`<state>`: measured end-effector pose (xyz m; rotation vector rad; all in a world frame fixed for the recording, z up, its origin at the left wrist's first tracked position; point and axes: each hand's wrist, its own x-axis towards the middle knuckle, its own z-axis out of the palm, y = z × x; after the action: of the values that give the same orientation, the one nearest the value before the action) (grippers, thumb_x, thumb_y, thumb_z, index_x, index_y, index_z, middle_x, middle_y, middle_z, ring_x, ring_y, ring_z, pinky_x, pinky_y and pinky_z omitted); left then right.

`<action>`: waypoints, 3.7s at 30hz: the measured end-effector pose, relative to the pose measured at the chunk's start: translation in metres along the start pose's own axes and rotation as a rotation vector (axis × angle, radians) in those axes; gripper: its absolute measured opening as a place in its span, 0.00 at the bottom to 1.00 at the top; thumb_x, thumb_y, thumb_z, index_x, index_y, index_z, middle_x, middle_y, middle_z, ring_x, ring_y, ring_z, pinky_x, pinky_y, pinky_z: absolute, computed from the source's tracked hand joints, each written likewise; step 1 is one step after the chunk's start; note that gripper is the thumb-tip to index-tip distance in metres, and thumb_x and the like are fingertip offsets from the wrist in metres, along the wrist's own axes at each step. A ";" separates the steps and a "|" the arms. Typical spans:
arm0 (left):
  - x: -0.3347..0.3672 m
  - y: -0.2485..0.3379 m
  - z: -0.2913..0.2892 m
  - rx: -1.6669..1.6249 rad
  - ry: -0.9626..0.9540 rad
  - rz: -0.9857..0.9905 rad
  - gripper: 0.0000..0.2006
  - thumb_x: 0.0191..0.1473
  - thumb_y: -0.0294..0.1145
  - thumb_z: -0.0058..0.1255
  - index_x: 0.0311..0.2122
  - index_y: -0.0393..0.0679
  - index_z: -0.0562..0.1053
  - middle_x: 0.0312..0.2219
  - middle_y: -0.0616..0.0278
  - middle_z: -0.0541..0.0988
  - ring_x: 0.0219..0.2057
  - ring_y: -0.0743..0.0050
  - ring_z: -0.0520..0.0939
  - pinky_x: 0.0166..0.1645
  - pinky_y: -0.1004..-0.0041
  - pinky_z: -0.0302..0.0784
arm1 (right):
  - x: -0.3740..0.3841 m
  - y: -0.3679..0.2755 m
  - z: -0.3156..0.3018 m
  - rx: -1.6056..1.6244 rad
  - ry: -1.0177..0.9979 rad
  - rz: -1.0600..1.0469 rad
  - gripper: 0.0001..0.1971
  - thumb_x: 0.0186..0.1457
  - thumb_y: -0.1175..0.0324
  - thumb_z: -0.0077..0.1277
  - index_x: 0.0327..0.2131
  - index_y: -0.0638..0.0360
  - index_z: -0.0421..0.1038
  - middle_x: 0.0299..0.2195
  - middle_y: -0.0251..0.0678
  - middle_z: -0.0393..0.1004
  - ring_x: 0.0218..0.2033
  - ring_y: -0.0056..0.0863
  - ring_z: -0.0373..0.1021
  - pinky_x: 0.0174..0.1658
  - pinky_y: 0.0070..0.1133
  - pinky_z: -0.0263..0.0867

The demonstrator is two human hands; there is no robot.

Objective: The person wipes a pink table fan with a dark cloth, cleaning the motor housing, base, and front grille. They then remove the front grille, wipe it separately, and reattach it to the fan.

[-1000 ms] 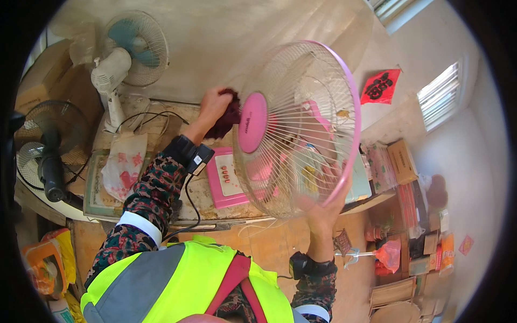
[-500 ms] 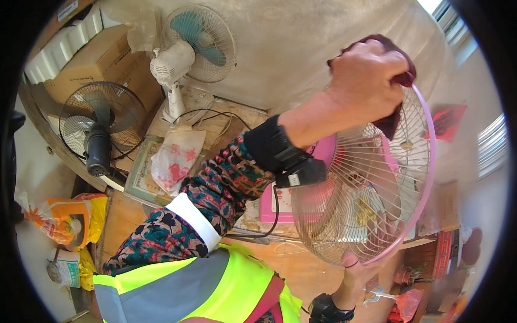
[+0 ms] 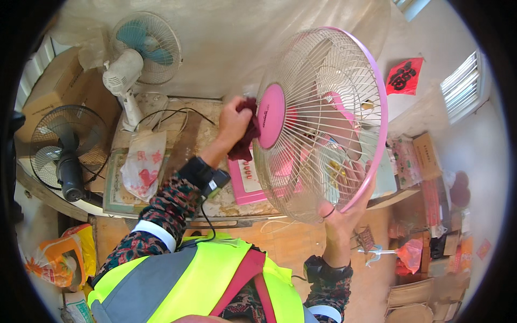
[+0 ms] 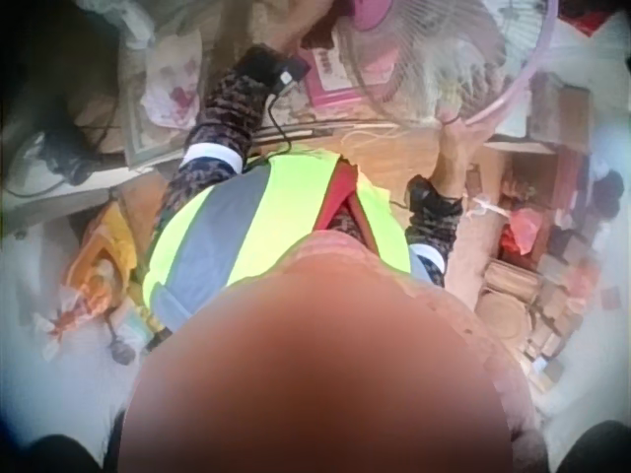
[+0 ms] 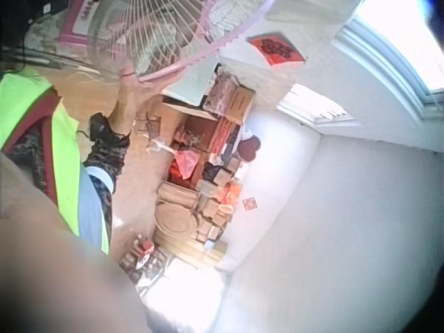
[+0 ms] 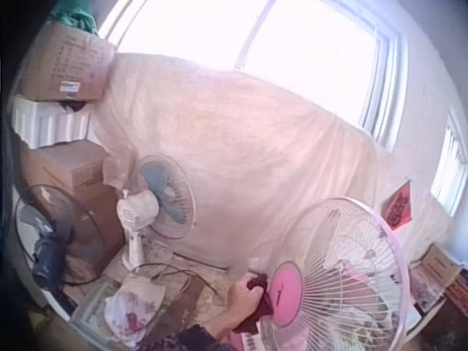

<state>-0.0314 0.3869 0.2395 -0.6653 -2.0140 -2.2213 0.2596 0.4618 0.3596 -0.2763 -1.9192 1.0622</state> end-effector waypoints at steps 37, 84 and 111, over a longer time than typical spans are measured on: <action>0.116 0.038 0.024 -0.021 -0.087 0.221 0.12 0.46 0.33 0.52 0.36 0.40 0.79 0.26 0.59 0.82 0.27 0.73 0.80 0.35 0.70 0.75 | 0.007 -0.004 -0.002 -0.079 -0.014 -0.044 0.69 0.31 0.29 0.65 0.66 0.61 0.38 0.62 0.55 0.53 0.62 0.51 0.55 0.62 0.42 0.56; -0.162 0.013 0.019 -0.776 0.150 -0.278 0.09 0.48 0.27 0.49 0.37 0.42 0.74 0.27 0.64 0.76 0.30 0.72 0.78 0.35 0.73 0.74 | 0.021 -0.008 0.008 0.071 -0.073 -0.234 0.47 0.37 0.60 0.69 0.61 0.64 0.56 0.53 0.44 0.65 0.53 0.37 0.65 0.53 0.31 0.63; -0.190 0.257 0.077 0.135 0.141 0.527 0.12 0.53 0.23 0.50 0.44 0.36 0.74 0.35 0.61 0.80 0.34 0.74 0.79 0.39 0.73 0.75 | 0.042 0.060 -0.028 0.539 -0.099 -0.205 0.39 0.50 0.45 0.59 0.57 0.65 0.62 0.54 0.50 0.66 0.56 0.44 0.63 0.59 0.32 0.58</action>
<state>0.2474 0.3811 0.4146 -0.8723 -1.6580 -1.7598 0.2446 0.5377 0.3452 0.2739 -1.6253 1.4178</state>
